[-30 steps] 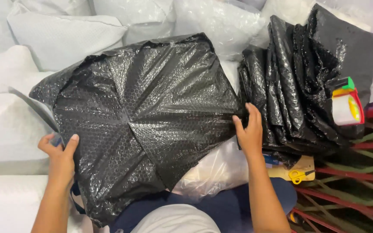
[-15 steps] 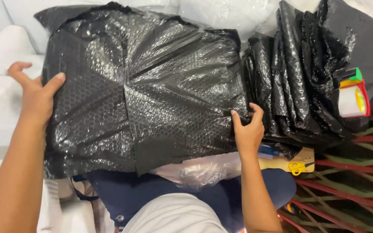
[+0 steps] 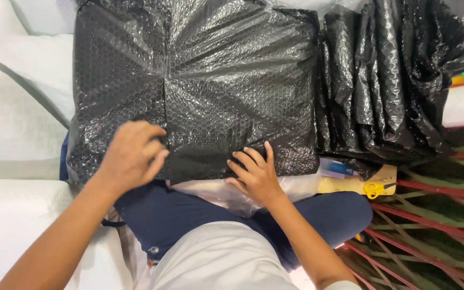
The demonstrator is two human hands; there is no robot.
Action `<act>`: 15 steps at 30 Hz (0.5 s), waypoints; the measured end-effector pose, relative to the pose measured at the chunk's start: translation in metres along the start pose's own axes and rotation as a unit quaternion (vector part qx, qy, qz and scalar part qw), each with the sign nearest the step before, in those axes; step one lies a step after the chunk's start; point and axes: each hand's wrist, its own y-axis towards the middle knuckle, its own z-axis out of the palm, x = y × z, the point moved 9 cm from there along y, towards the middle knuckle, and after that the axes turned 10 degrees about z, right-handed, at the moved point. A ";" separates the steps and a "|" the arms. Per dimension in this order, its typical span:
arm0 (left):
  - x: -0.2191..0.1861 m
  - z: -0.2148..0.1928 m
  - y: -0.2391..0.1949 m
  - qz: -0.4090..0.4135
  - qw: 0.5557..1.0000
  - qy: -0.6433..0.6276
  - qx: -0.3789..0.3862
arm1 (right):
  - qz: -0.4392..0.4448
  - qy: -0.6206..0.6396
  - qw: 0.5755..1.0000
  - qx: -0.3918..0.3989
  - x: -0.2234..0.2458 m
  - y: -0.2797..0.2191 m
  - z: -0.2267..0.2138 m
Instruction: Wrapping an item in black bubble wrap and securing it with tape using a handheld dispenser.
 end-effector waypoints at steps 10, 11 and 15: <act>-0.059 0.050 -0.047 0.052 0.996 0.002 0.067 | 0.000 -0.111 0.991 0.072 0.005 -0.031 0.028; -0.061 0.054 -0.051 0.052 0.995 0.038 0.078 | -0.008 -0.125 0.991 0.047 0.004 -0.035 0.029; -0.070 0.076 -0.073 0.068 0.984 0.139 0.094 | -0.019 -0.136 0.990 0.020 -0.007 -0.043 0.042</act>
